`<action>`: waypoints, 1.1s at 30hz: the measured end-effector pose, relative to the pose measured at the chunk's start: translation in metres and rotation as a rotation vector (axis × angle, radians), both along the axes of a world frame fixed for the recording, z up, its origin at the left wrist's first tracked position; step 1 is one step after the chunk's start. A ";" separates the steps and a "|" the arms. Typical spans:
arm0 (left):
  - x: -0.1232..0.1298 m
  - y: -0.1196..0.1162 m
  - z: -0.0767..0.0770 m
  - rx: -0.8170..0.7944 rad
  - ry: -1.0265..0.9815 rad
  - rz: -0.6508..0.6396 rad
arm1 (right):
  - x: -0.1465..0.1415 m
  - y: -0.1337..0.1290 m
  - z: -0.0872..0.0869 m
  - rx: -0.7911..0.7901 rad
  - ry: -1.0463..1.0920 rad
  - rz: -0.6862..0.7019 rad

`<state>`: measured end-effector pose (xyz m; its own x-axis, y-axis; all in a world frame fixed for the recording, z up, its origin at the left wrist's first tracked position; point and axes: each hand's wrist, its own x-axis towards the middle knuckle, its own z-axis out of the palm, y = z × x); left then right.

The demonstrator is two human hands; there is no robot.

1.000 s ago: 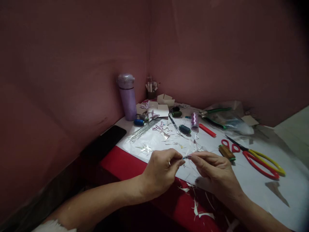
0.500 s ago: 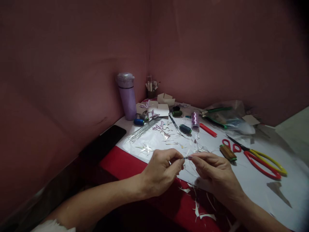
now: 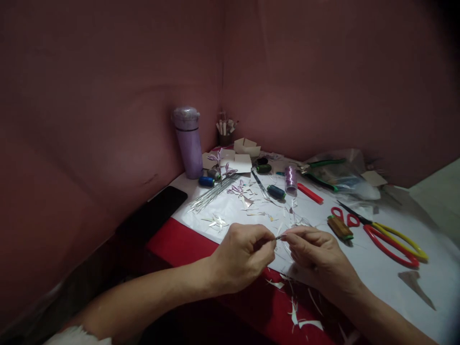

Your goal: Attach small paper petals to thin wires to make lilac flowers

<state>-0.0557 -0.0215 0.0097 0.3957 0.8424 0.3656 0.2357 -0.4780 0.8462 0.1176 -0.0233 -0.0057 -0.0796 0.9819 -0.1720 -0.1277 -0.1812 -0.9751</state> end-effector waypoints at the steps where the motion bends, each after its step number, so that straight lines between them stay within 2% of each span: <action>1: 0.000 0.000 -0.001 0.041 0.011 0.001 | 0.000 0.000 0.000 -0.002 -0.005 0.001; 4: -0.002 0.000 -0.002 0.125 0.031 -0.001 | 0.000 0.001 -0.001 -0.011 -0.006 0.007; 6: -0.002 -0.001 -0.001 0.054 0.010 0.000 | 0.000 0.001 0.000 -0.020 0.005 0.012; 7: -0.002 0.000 0.000 -0.050 -0.022 -0.009 | -0.001 0.001 0.000 -0.026 0.012 0.015; 11: 0.000 0.001 0.007 -0.653 -0.235 -0.097 | -0.003 -0.001 0.004 -0.051 0.025 0.013; 13: 0.001 0.003 0.009 -0.786 -0.333 -0.105 | -0.006 -0.002 0.005 -0.056 0.030 0.003; 17: 0.002 0.004 0.008 -0.816 -0.487 -0.060 | -0.013 -0.006 0.006 -0.067 0.081 -0.037; 22: 0.004 0.005 0.003 -0.843 -0.585 -0.058 | -0.023 -0.011 0.009 -0.094 0.139 -0.074; 24: 0.004 0.005 0.002 -0.823 -0.584 -0.044 | -0.024 -0.013 0.011 -0.057 0.042 -0.080; 28: 0.003 0.006 0.001 -0.715 -0.491 0.023 | -0.020 -0.015 0.017 0.162 -0.261 -0.033; 33: -0.003 0.005 0.000 -0.598 -0.320 0.041 | -0.012 -0.013 0.031 0.349 -0.583 0.135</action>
<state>-0.0589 -0.0166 0.0102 0.3085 0.9483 -0.0744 -0.0626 0.0983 0.9932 0.1058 -0.0360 0.0257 -0.1957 0.9756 0.1001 0.4363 0.1780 -0.8820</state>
